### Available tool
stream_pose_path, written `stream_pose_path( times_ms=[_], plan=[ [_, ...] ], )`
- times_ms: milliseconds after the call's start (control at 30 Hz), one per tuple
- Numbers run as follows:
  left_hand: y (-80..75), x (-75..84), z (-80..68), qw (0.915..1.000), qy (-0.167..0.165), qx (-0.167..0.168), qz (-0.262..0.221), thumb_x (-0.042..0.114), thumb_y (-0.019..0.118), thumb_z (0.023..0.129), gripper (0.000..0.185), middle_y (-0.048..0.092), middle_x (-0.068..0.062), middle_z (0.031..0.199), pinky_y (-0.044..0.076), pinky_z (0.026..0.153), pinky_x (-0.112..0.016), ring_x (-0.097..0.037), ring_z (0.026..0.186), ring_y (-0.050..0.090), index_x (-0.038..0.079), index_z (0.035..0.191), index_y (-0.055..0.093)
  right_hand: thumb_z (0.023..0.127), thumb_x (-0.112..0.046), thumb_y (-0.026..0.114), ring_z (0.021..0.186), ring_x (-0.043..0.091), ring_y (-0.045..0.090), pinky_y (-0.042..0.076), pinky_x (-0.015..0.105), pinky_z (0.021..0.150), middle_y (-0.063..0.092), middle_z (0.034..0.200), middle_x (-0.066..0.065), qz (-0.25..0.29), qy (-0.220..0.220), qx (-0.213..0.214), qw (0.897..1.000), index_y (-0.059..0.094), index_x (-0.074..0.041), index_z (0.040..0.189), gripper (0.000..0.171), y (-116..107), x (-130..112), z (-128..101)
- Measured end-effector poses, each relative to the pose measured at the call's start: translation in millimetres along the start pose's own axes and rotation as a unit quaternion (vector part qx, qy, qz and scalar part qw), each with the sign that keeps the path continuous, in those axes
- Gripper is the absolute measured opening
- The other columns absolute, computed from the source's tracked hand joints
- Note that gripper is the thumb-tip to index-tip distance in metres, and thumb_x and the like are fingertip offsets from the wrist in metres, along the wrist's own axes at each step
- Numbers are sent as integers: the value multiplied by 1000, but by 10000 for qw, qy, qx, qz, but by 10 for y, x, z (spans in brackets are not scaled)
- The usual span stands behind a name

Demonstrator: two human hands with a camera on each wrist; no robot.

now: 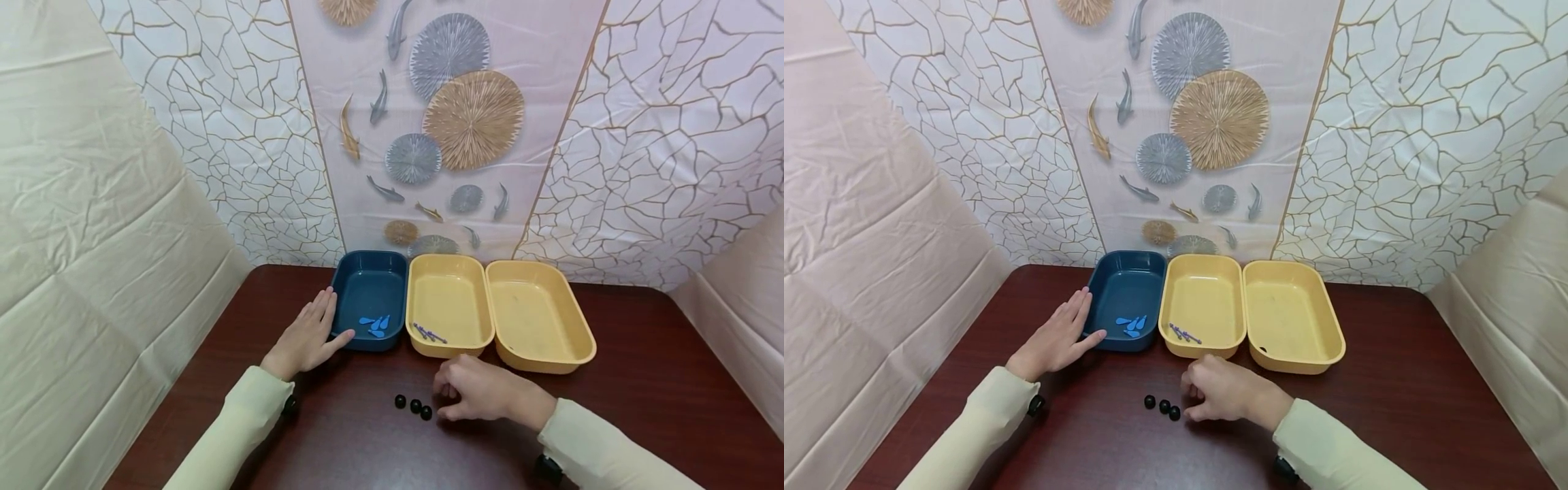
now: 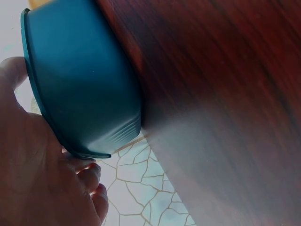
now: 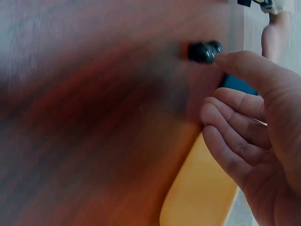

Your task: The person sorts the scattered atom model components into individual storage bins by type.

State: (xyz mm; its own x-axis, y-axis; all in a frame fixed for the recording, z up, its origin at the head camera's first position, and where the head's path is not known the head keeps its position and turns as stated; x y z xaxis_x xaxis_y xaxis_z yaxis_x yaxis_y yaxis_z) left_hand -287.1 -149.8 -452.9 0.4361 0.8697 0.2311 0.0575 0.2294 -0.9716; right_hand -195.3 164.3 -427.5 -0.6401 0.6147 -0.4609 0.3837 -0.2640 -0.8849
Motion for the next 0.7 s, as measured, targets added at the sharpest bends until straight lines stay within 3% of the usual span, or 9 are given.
stream_pose_path(
  times_ms=[233, 467, 700],
  plan=[
    [6, -3, 5, 10000, -8, 7, -17, 62, 46, 104, 96, 10, -19, 178, 19, 133, -58, -40, 165, 14, -3, 167, 14, 87, -27, 87, 73, -4, 61, 52, 12, 66, 70, 85, -6, -89, -116, 323, 9994, 78, -12, 94, 19, 181, -51, 60],
    [14, -9, 3, 10000, 0, 12, 3, 63, 46, 104, 97, 10, -19, 178, 19, 133, -58, -40, 165, 14, -3, 167, 14, 87, -25, 87, 68, -7, 57, 51, 12, 62, 69, 78, -8, -58, 38, 564, 9984, 76, -12, 89, 18, 301, -55, 103],
    [0, -1, -2, 10000, 10, 18, -53, 62, 47, 104, 97, 10, -19, 178, 18, 133, -58, -40, 165, 14, -3, 167, 14, 86, -20, 85, 66, -7, 57, 51, 12, 61, 68, 76, -9, 25, 180, 553, 9983, 75, -13, 88, 13, 309, -18, 101]
  ],
)
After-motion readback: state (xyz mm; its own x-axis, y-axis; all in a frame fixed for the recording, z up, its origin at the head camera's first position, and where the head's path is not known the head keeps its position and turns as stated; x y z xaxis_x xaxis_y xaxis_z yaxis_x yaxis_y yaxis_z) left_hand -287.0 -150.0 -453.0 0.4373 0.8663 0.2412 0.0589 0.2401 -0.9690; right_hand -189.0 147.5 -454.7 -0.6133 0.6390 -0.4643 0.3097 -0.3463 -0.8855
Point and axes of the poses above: each hand's wrist, its own z-axis towards the middle knuckle, its own y-axis out of the palm, x = y × z, the point moved 3 cm from there along z, towards the middle knuckle
